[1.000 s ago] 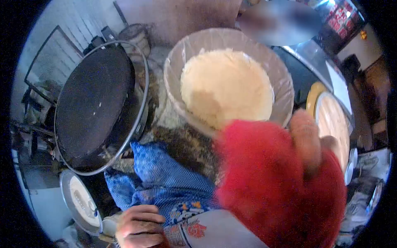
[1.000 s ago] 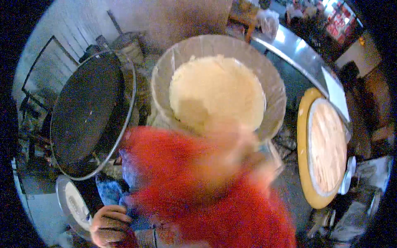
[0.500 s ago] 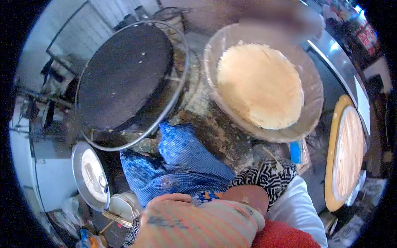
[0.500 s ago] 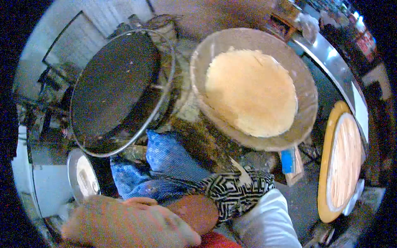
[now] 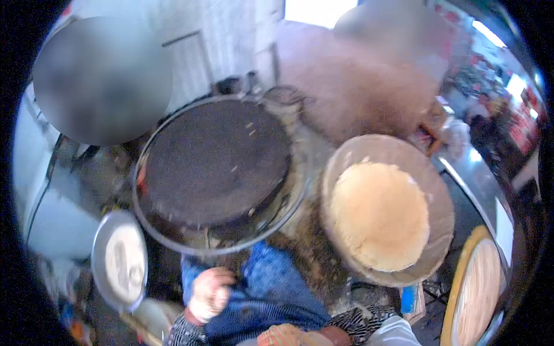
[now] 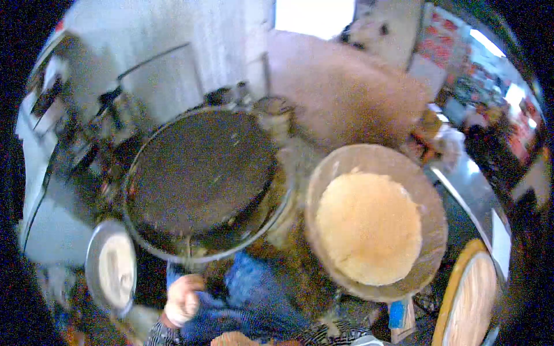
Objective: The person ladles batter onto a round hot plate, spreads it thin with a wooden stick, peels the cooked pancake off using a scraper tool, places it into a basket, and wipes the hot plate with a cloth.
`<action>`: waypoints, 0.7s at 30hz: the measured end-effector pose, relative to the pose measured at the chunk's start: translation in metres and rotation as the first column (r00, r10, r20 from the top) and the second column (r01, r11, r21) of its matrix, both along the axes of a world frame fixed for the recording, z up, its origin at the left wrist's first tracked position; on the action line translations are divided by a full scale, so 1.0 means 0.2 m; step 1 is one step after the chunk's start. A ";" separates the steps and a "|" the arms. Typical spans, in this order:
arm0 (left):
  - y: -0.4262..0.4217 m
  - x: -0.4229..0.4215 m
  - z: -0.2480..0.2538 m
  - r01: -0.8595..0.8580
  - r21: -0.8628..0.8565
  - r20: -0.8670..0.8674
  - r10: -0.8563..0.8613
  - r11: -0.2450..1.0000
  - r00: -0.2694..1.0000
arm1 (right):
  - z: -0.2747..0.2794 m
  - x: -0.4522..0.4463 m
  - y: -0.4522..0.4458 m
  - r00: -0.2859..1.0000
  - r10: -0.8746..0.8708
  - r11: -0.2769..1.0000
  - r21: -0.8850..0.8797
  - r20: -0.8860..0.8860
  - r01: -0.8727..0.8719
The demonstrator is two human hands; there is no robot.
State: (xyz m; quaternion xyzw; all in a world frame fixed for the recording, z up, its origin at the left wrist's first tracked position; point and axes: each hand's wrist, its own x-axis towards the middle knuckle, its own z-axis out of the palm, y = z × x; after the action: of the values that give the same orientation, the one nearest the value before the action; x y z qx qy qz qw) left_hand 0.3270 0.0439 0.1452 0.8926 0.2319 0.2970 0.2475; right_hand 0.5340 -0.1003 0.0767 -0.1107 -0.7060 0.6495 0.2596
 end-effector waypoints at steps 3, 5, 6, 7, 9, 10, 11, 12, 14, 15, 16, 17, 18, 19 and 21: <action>0.46 -0.41 -0.61 -0.177 -0.622 0.310 0.447 0.763 0.839 | -0.07 0.04 0.11 0.953 -0.286 0.949 0.165 0.097 0.268; 0.78 -0.65 -0.91 -0.379 -0.493 0.220 0.534 0.783 0.816 | -0.13 0.02 0.16 0.835 -0.547 0.785 0.379 0.056 0.489; 0.87 -0.77 -0.94 -0.513 -0.014 -0.006 0.513 0.858 0.858 | -0.19 0.03 0.16 0.715 -0.699 0.627 0.506 0.030 0.592; 0.93 -0.83 -0.86 -0.418 0.489 -0.190 0.561 0.765 0.806 | -0.22 0.05 0.13 0.560 -0.829 0.433 0.621 -0.011 0.653; 0.85 -0.80 -0.57 -0.052 0.600 -0.537 0.450 0.799 0.713 | -0.22 0.15 0.04 0.222 -0.924 0.279 0.153 0.310 0.948; 0.81 -0.73 -0.52 0.029 0.628 -0.561 0.426 0.778 0.710 | -0.23 0.22 -0.07 0.205 -0.798 0.053 -0.274 0.567 0.960; 0.79 -0.63 -0.49 -0.005 0.462 -0.735 0.386 0.887 0.558 | -0.33 0.28 -0.18 0.130 -0.783 -0.065 -0.288 0.609 0.955; 0.78 -0.51 -0.48 -0.080 0.287 -0.874 0.296 0.954 0.386 | -0.46 0.35 -0.29 0.062 -0.753 -0.179 -0.295 0.656 0.939; 0.66 -0.34 -0.52 -0.194 0.285 -0.847 0.342 0.939 0.408 | -0.72 0.45 -0.54 -0.007 -0.606 -0.245 -0.179 0.795 0.953; 0.61 -0.25 -0.52 -0.233 0.274 -0.848 0.349 0.933 0.398 | -0.90 0.47 -0.67 -0.100 -0.571 -0.218 -0.033 0.815 0.975; 0.55 -0.13 -0.54 -0.269 0.282 -0.844 0.371 0.921 0.387 | -1.07 0.48 -0.78 -0.195 -0.542 -0.175 0.118 0.818 0.978; 0.51 -0.01 -0.57 -0.308 0.298 -0.836 0.403 0.904 0.372 | -1.11 0.49 -0.86 -0.129 -0.457 -0.151 0.066 0.880 0.986; 0.46 0.12 -0.59 -0.354 0.308 -0.828 0.433 0.883 0.357 | -1.13 0.50 -0.90 -0.055 -0.370 -0.121 0.011 0.927 0.993; 0.41 0.26 -0.61 -0.404 0.312 -0.819 0.459 0.860 0.344 | -1.17 0.49 -0.91 -0.032 -0.377 -0.080 0.002 0.926 0.997; 0.33 0.49 -0.65 -0.489 0.233 -0.766 0.468 0.841 0.441 | -1.27 0.46 -0.92 0.016 -0.379 0.008 -0.014 0.925 1.000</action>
State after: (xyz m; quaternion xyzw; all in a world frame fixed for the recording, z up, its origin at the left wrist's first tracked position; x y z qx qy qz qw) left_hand 0.4259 0.1109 0.0156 0.8222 0.5626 -0.0800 0.0329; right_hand 0.6251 -0.2852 -0.1770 -0.8338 -0.1978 0.4700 0.2117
